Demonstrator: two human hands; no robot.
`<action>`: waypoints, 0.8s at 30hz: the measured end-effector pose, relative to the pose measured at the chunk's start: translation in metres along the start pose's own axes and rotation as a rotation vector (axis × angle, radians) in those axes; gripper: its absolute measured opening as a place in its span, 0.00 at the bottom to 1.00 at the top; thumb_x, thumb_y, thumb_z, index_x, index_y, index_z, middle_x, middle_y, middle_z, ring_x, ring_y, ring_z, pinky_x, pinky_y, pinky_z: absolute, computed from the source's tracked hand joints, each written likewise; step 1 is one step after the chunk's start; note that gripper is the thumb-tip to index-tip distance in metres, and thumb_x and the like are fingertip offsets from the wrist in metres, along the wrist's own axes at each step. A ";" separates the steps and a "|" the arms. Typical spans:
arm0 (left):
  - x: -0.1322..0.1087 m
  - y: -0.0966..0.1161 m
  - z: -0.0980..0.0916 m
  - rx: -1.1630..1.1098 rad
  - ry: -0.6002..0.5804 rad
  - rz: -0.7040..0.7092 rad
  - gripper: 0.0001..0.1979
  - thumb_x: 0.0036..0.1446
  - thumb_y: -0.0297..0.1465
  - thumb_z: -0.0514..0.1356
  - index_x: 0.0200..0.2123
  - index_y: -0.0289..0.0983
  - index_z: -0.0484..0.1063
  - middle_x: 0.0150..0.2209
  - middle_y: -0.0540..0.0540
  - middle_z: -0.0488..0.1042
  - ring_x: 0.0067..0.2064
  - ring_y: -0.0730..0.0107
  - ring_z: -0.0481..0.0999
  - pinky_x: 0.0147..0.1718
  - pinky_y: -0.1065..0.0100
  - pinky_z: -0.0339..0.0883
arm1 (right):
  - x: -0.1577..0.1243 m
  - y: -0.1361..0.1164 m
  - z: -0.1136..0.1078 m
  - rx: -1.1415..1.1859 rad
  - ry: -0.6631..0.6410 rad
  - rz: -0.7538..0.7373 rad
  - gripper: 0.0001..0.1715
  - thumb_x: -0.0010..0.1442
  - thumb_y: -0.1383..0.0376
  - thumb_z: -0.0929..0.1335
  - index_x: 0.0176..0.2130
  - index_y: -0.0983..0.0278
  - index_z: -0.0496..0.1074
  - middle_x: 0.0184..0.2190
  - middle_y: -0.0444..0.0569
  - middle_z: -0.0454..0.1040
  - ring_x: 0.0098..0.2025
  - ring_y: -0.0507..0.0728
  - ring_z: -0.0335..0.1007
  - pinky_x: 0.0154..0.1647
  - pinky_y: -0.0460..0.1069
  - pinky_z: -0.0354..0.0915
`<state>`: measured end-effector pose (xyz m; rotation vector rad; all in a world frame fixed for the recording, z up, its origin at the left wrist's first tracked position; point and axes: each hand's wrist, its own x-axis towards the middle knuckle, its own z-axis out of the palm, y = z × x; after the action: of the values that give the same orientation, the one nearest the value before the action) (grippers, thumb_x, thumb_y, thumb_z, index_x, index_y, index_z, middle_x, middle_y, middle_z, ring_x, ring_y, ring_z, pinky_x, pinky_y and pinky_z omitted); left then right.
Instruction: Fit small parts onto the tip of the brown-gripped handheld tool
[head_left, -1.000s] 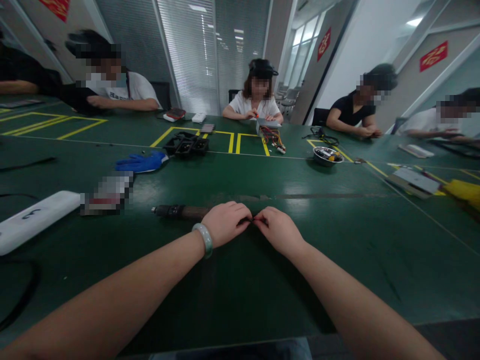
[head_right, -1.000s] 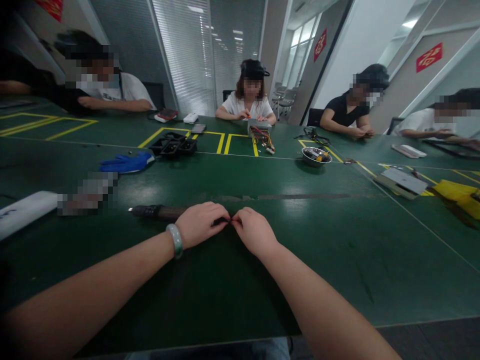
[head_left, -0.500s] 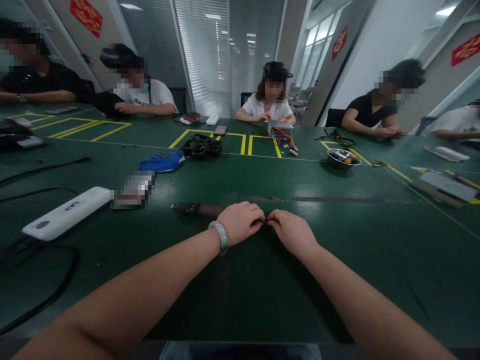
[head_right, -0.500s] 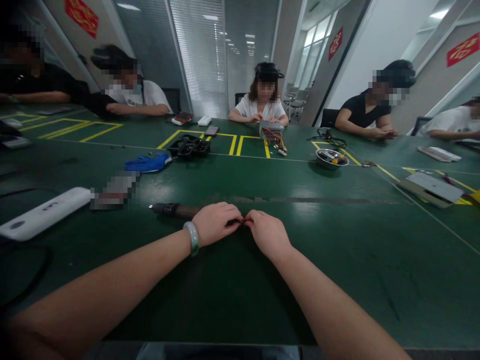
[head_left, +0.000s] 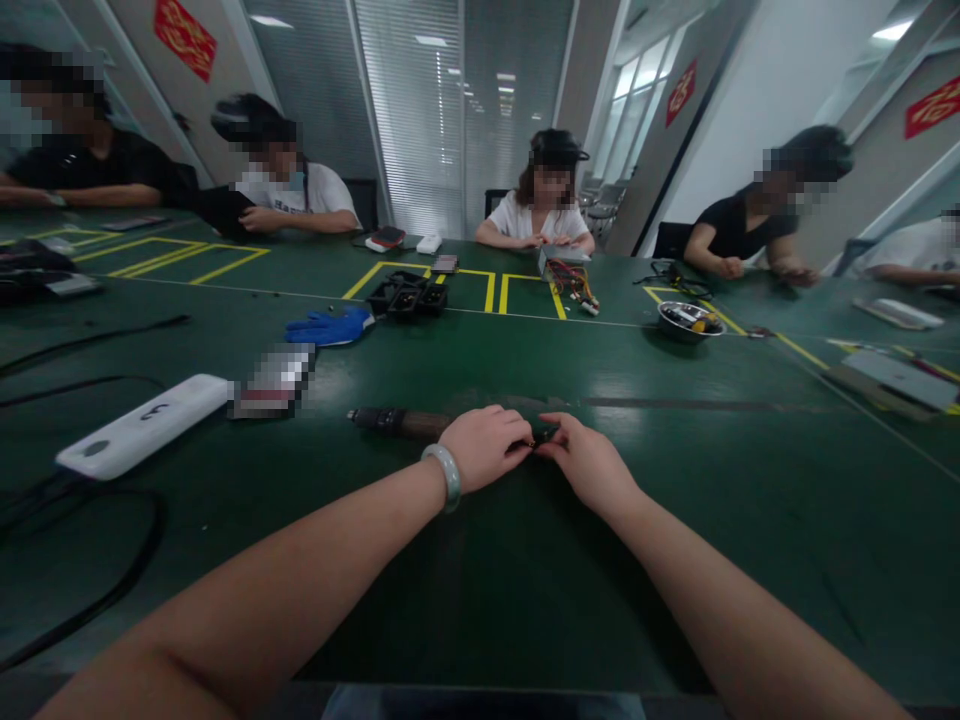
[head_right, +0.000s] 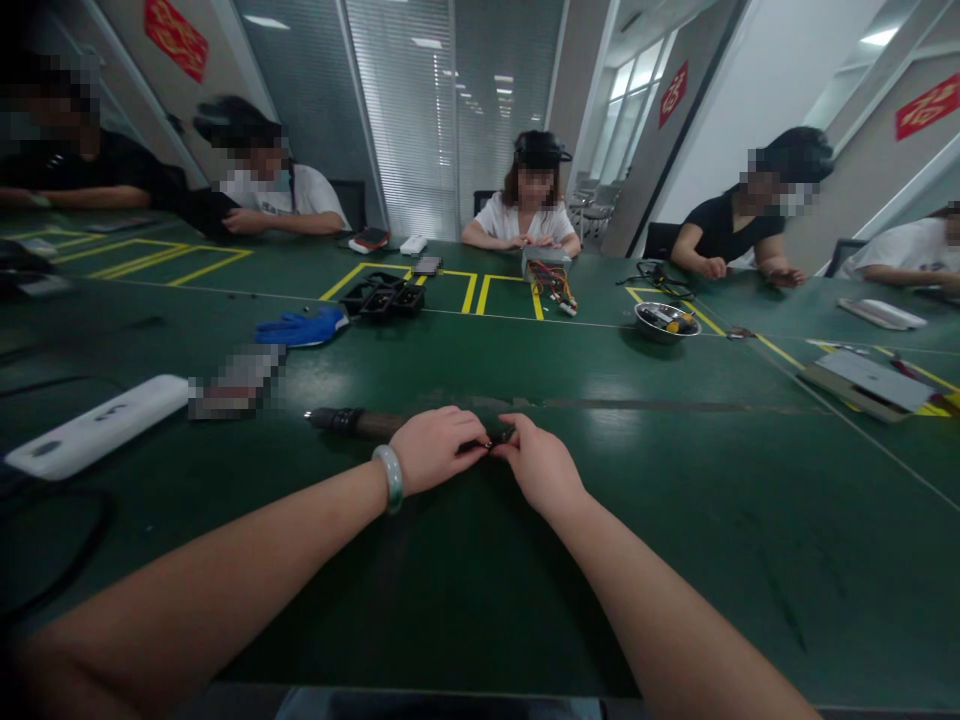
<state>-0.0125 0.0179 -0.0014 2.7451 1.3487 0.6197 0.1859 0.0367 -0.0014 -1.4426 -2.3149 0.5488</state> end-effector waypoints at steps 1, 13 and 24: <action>0.000 0.000 0.000 0.001 0.001 0.000 0.07 0.62 0.35 0.56 0.38 0.39 0.72 0.39 0.48 0.74 0.43 0.66 0.71 0.45 0.63 0.64 | 0.000 0.000 0.000 0.016 0.005 0.017 0.23 0.60 0.63 0.68 0.55 0.59 0.65 0.33 0.41 0.75 0.37 0.53 0.71 0.38 0.47 0.60; 0.000 -0.002 0.001 -0.002 -0.023 -0.011 0.07 0.62 0.35 0.56 0.39 0.40 0.71 0.40 0.49 0.74 0.43 0.67 0.71 0.46 0.63 0.65 | 0.000 -0.006 0.000 -0.035 0.009 0.019 0.23 0.61 0.64 0.67 0.55 0.57 0.65 0.36 0.42 0.76 0.39 0.54 0.72 0.39 0.48 0.60; -0.001 0.000 -0.004 0.011 -0.041 -0.047 0.07 0.60 0.35 0.58 0.40 0.40 0.70 0.40 0.48 0.74 0.44 0.65 0.71 0.45 0.63 0.66 | 0.010 -0.011 -0.005 -0.099 -0.100 -0.099 0.13 0.63 0.64 0.63 0.44 0.58 0.75 0.42 0.45 0.76 0.44 0.55 0.70 0.45 0.48 0.61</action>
<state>-0.0146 0.0161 0.0022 2.7101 1.4069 0.5524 0.1756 0.0419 0.0100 -1.3633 -2.5090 0.4946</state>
